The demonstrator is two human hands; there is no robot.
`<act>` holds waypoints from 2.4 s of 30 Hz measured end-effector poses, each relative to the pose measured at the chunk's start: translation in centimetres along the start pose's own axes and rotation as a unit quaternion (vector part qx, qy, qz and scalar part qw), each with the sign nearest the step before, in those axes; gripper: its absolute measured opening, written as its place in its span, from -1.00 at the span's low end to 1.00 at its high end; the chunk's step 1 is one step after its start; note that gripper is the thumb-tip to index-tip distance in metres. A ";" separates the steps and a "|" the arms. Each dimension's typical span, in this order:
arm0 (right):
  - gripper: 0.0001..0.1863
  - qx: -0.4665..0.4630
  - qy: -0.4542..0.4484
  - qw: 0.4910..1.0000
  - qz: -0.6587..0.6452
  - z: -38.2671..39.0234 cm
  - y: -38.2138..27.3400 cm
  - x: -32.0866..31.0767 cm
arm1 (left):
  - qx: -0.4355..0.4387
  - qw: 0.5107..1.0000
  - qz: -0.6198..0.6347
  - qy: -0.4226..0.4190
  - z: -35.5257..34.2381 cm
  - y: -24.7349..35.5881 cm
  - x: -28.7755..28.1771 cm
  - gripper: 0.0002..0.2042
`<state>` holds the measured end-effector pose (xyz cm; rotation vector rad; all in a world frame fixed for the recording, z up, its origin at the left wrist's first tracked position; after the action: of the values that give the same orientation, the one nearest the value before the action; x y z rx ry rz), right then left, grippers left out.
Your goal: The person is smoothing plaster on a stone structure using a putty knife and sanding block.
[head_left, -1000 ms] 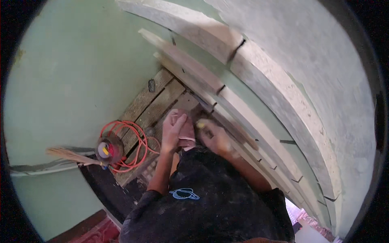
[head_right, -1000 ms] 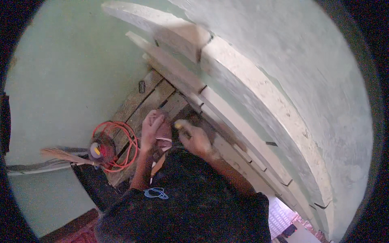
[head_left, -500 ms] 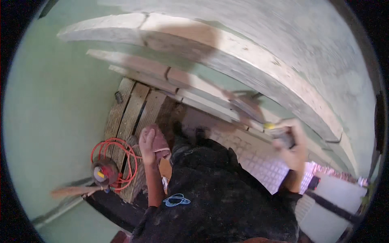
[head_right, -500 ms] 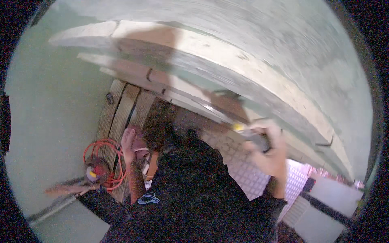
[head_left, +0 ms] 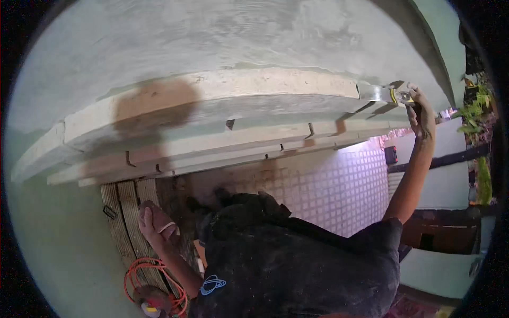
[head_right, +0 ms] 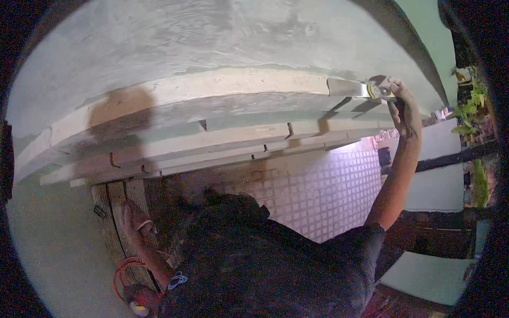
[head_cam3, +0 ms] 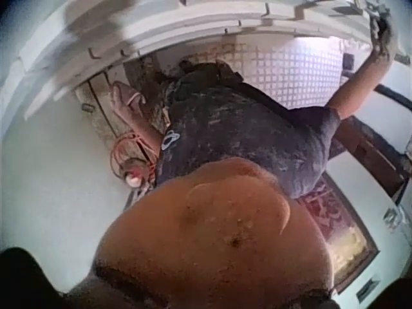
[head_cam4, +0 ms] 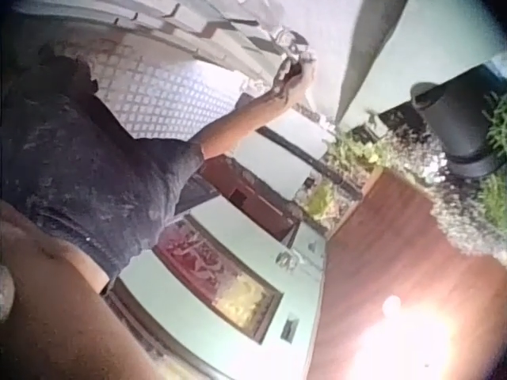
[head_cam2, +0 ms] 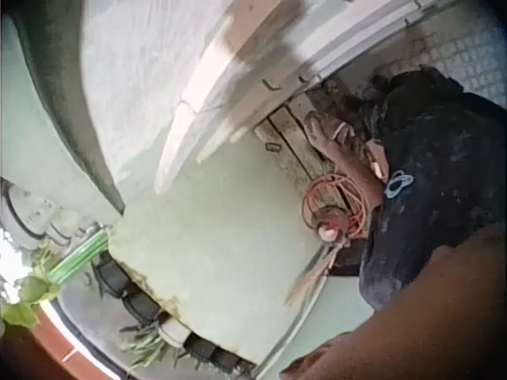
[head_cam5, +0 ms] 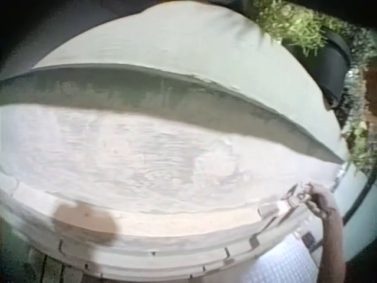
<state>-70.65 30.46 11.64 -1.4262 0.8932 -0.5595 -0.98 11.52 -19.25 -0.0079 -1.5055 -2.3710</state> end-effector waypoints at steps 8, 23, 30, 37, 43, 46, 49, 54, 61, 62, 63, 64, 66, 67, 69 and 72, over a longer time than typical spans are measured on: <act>-0.85 -0.057 0.133 0.977 -0.155 1.8 0.9 1.6 | 0.001 1.000 0.002 0.021 -2.4 -2.1 -1.2 -0.55; -0.78 -0.095 0.212 0.971 -0.056 -1.0 3.6 0.6 | 0.008 0.998 -0.041 0.056 -6.4 -0.4 -4.0 -0.49; -0.81 -0.123 0.219 0.966 -0.063 1.6 2.7 7.5 | 0.018 0.999 -0.038 -0.012 -9.0 2.0 -4.7 -0.47; -0.82 -0.137 0.250 0.956 -0.075 6.3 -1.3 16.4 | 0.064 0.995 -0.038 0.060 -9.9 4.4 -7.2 -0.60; -0.84 -0.155 0.212 0.960 -0.093 8.4 -2.2 23.9 | 0.012 0.999 0.016 -0.044 -11.9 5.2 -11.1 -0.74; -0.83 -0.256 0.168 0.952 -0.017 9.6 -3.8 27.5 | 0.041 0.999 0.006 0.018 -12.2 6.3 -13.6 -0.76; -0.82 -0.239 0.199 0.946 -0.088 11.3 -5.1 31.6 | 0.019 0.999 0.027 0.029 -12.5 6.1 -16.5 -0.74; -0.83 -0.255 0.216 0.937 -0.100 15.2 -8.2 35.8 | 0.062 0.996 0.004 0.063 -10.6 9.3 -18.0 -0.75; -0.85 -0.342 0.160 0.921 -0.090 19.5 -12.0 42.0 | 0.089 0.993 0.012 0.070 -9.9 10.1 -21.9 -0.70; -0.85 -0.339 0.164 0.918 -0.125 20.6 -12.6 43.5 | 0.087 0.993 0.013 0.075 -9.8 10.1 -21.5 -0.71; -0.85 -0.334 0.169 0.913 -0.160 21.1 -13.0 44.4 | 0.085 0.993 0.014 0.079 -9.9 10.2 -21.2 -0.72; -0.85 -0.330 0.164 0.915 -0.163 20.9 -13.0 44.9 | 0.096 0.994 -0.004 0.045 -10.1 10.6 -20.9 -0.73; -0.85 -0.467 0.177 0.859 -0.112 21.7 -14.2 45.6 | 0.093 0.994 -0.011 0.048 -10.6 10.2 -21.3 -0.73; -0.85 -0.464 0.176 0.861 -0.112 22.0 -14.6 45.9 | 0.088 0.995 -0.016 0.043 -10.8 9.9 -21.2 -0.73; -0.95 -0.415 0.177 0.871 -0.194 22.8 -14.9 46.1 | 0.087 0.995 -0.018 0.053 -10.4 9.9 -21.1 -0.73; -0.96 -0.432 0.179 0.865 -0.184 22.3 -14.6 41.9 | 0.078 0.996 -0.002 0.036 -10.1 10.1 -20.9 -0.71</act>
<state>-26.10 8.89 16.23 -2.3958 1.2602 -0.7735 23.29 4.45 -18.52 0.1168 -1.6509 -2.2252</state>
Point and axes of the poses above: each hand's wrist, its own z-axis away from the middle knuckle, its own x-axis out of the palm, y = z × x, the point moved 5 cm from there along -z, towards the middle knuckle, and after that the axes turned 5 degrees about y, right-handed, at the moved point
